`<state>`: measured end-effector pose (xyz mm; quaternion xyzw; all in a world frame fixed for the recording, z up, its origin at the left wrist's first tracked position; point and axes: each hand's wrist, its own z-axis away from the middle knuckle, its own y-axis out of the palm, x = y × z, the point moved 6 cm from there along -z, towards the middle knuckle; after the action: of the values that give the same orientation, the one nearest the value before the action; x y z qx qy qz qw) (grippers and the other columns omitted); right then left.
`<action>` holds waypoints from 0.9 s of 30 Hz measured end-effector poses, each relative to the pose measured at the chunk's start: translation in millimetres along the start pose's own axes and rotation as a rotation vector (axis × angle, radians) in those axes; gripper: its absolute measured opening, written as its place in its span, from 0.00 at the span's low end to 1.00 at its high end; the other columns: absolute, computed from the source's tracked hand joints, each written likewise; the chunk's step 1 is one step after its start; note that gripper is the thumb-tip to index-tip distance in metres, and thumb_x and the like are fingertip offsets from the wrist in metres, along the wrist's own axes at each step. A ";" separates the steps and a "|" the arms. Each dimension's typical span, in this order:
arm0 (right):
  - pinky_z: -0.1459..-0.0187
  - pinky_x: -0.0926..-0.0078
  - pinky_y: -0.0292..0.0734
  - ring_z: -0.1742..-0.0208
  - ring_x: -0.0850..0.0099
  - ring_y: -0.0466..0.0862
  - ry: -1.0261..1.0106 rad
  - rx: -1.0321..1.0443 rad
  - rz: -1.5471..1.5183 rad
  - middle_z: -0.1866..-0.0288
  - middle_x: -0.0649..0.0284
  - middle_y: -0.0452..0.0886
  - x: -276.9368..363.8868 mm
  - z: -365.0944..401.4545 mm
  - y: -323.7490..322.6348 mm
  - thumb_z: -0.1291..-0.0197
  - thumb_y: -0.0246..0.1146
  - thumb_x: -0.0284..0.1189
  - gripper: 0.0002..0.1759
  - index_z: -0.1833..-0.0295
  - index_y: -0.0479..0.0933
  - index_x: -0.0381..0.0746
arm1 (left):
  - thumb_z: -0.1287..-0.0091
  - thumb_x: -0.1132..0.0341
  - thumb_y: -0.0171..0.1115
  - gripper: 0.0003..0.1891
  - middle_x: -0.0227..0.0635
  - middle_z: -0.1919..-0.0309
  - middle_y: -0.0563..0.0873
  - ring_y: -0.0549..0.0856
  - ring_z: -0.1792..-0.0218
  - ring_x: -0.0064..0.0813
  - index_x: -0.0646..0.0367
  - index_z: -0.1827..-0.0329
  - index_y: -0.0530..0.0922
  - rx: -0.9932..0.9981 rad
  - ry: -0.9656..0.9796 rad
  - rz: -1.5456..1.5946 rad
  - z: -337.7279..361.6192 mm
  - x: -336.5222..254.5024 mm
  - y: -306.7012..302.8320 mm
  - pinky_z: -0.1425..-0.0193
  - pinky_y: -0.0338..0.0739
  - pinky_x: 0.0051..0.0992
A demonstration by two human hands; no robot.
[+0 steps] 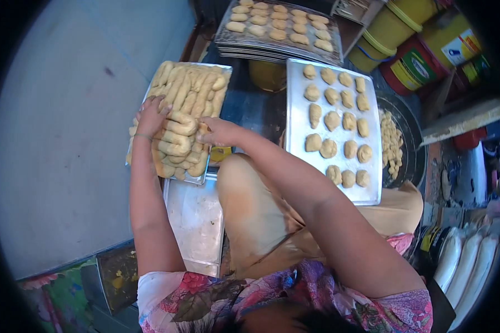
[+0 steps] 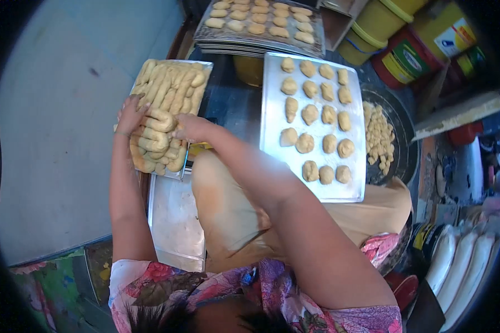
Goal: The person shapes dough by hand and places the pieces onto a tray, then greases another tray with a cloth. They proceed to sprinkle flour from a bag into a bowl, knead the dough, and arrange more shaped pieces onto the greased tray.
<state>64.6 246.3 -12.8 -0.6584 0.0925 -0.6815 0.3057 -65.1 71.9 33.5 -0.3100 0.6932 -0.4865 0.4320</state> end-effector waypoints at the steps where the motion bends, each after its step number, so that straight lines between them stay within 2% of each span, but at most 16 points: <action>1: 0.41 0.66 0.69 0.40 0.55 0.76 -0.003 0.061 0.034 0.42 0.44 0.75 5.9 16.4 -13.0 0.41 0.62 0.47 0.38 0.33 0.65 0.33 | 0.36 0.45 0.57 0.26 0.46 0.34 0.68 0.69 0.35 0.45 0.52 0.42 0.77 -0.004 0.029 0.036 3.6 -29.2 -10.4 0.32 0.55 0.48; 3: 0.41 0.65 0.70 0.41 0.55 0.75 0.061 0.233 0.002 0.43 0.45 0.75 15.3 55.2 -45.4 0.42 0.63 0.49 0.38 0.34 0.66 0.34 | 0.34 0.46 0.56 0.25 0.46 0.34 0.68 0.68 0.34 0.46 0.54 0.41 0.76 -0.004 0.098 0.115 10.9 -100.2 -29.8 0.31 0.56 0.46; 6: 0.42 0.64 0.70 0.42 0.55 0.76 -0.048 0.140 0.218 0.44 0.46 0.76 36.1 129.5 -118.7 0.42 0.62 0.49 0.37 0.34 0.66 0.35 | 0.32 0.50 0.56 0.24 0.46 0.34 0.68 0.67 0.32 0.46 0.57 0.41 0.76 0.146 0.416 0.378 23.7 -214.8 -35.4 0.30 0.59 0.40; 7: 0.43 0.63 0.70 0.42 0.55 0.76 -0.072 0.065 0.218 0.45 0.47 0.76 29.8 153.0 -140.8 0.41 0.61 0.49 0.36 0.34 0.67 0.38 | 0.32 0.52 0.56 0.23 0.47 0.34 0.68 0.67 0.32 0.46 0.59 0.41 0.75 0.198 0.463 0.436 39.0 -263.9 -42.7 0.30 0.61 0.34; 10: 0.44 0.66 0.72 0.41 0.59 0.76 -0.016 -0.095 0.181 0.43 0.49 0.75 33.0 268.2 -215.6 0.40 0.61 0.49 0.35 0.34 0.67 0.39 | 0.32 0.52 0.57 0.24 0.49 0.34 0.69 0.66 0.32 0.46 0.59 0.40 0.75 0.290 0.701 0.486 69.1 -385.6 -36.9 0.30 0.61 0.36; 14: 0.43 0.71 0.69 0.42 0.68 0.74 0.050 -0.336 0.009 0.43 0.55 0.75 -28.1 440.5 -287.2 0.36 0.59 0.44 0.29 0.34 0.68 0.40 | 0.33 0.48 0.56 0.27 0.53 0.35 0.69 0.68 0.33 0.48 0.59 0.39 0.73 0.430 0.969 0.521 126.1 -551.9 -7.6 0.30 0.59 0.39; 16: 0.42 0.72 0.69 0.41 0.71 0.73 0.167 -0.586 -0.153 0.44 0.58 0.75 -69.6 537.9 -303.7 0.35 0.59 0.41 0.27 0.35 0.69 0.40 | 0.31 0.52 0.55 0.25 0.48 0.34 0.68 0.65 0.31 0.41 0.59 0.38 0.72 0.526 1.080 0.546 160.2 -632.3 12.3 0.28 0.57 0.34; 17: 0.44 0.73 0.69 0.44 0.72 0.74 0.259 -0.743 -0.187 0.45 0.60 0.75 -100.6 588.9 -307.2 0.35 0.59 0.41 0.26 0.35 0.70 0.41 | 0.31 0.51 0.55 0.25 0.49 0.34 0.68 0.66 0.32 0.42 0.58 0.38 0.73 0.536 1.124 0.578 177.2 -670.8 24.8 0.29 0.57 0.34; 20: 0.52 0.77 0.71 0.49 0.74 0.76 0.577 -1.149 -0.416 0.48 0.62 0.78 -222.7 740.6 -280.1 0.38 0.61 0.41 0.27 0.36 0.71 0.39 | 0.32 0.46 0.54 0.27 0.50 0.36 0.70 0.66 0.32 0.46 0.58 0.40 0.75 0.595 1.237 0.601 240.3 -776.6 56.8 0.30 0.59 0.34; 22: 0.53 0.78 0.71 0.53 0.76 0.76 0.814 -1.415 -0.548 0.52 0.63 0.78 -316.0 840.3 -217.1 0.38 0.62 0.39 0.25 0.39 0.72 0.37 | 0.33 0.43 0.53 0.29 0.50 0.36 0.71 0.67 0.33 0.48 0.58 0.42 0.76 0.645 1.294 0.556 283.8 -831.7 98.1 0.30 0.59 0.38; 23: 0.60 0.77 0.72 0.61 0.77 0.76 0.906 -1.558 -0.477 0.60 0.65 0.78 -374.7 892.3 -172.2 0.39 0.61 0.36 0.22 0.42 0.73 0.35 | 0.33 0.43 0.52 0.29 0.49 0.36 0.71 0.67 0.33 0.48 0.58 0.42 0.76 0.679 1.281 0.519 306.2 -850.1 116.0 0.30 0.58 0.40; 24: 0.64 0.76 0.73 0.63 0.76 0.77 1.015 -1.530 -0.482 0.64 0.65 0.79 -384.9 910.3 -132.4 0.39 0.61 0.35 0.20 0.45 0.75 0.34 | 0.34 0.42 0.52 0.29 0.48 0.36 0.71 0.67 0.34 0.48 0.58 0.42 0.77 0.712 1.268 0.479 326.7 -861.6 134.0 0.29 0.56 0.42; 25: 0.62 0.77 0.72 0.64 0.75 0.76 1.159 -1.574 -0.722 0.58 0.64 0.79 -416.3 930.6 -72.4 0.40 0.58 0.41 0.23 0.43 0.74 0.39 | 0.34 0.43 0.52 0.29 0.48 0.36 0.71 0.68 0.34 0.47 0.58 0.42 0.76 0.722 1.242 0.480 344.8 -869.5 156.5 0.29 0.54 0.43; 26: 0.59 0.70 0.76 0.59 0.67 0.81 1.324 -1.578 -0.801 0.59 0.58 0.82 -520.9 975.7 19.0 0.42 0.62 0.40 0.23 0.47 0.76 0.35 | 0.34 0.43 0.52 0.29 0.48 0.37 0.71 0.68 0.34 0.47 0.58 0.41 0.76 0.728 1.216 0.482 356.6 -870.6 181.2 0.29 0.52 0.45; 27: 0.54 0.66 0.75 0.55 0.63 0.81 1.465 -1.453 -0.552 0.56 0.55 0.81 -525.5 972.6 50.9 0.44 0.63 0.42 0.25 0.47 0.76 0.34 | 0.34 0.43 0.52 0.29 0.47 0.38 0.72 0.68 0.34 0.46 0.57 0.41 0.76 0.790 1.209 0.279 365.6 -861.7 214.0 0.30 0.52 0.45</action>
<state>979.1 757.6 -368.9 -0.1107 0.4854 -0.7382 -0.4552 636.6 727.4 31.9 0.2822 0.6164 -0.7266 0.1115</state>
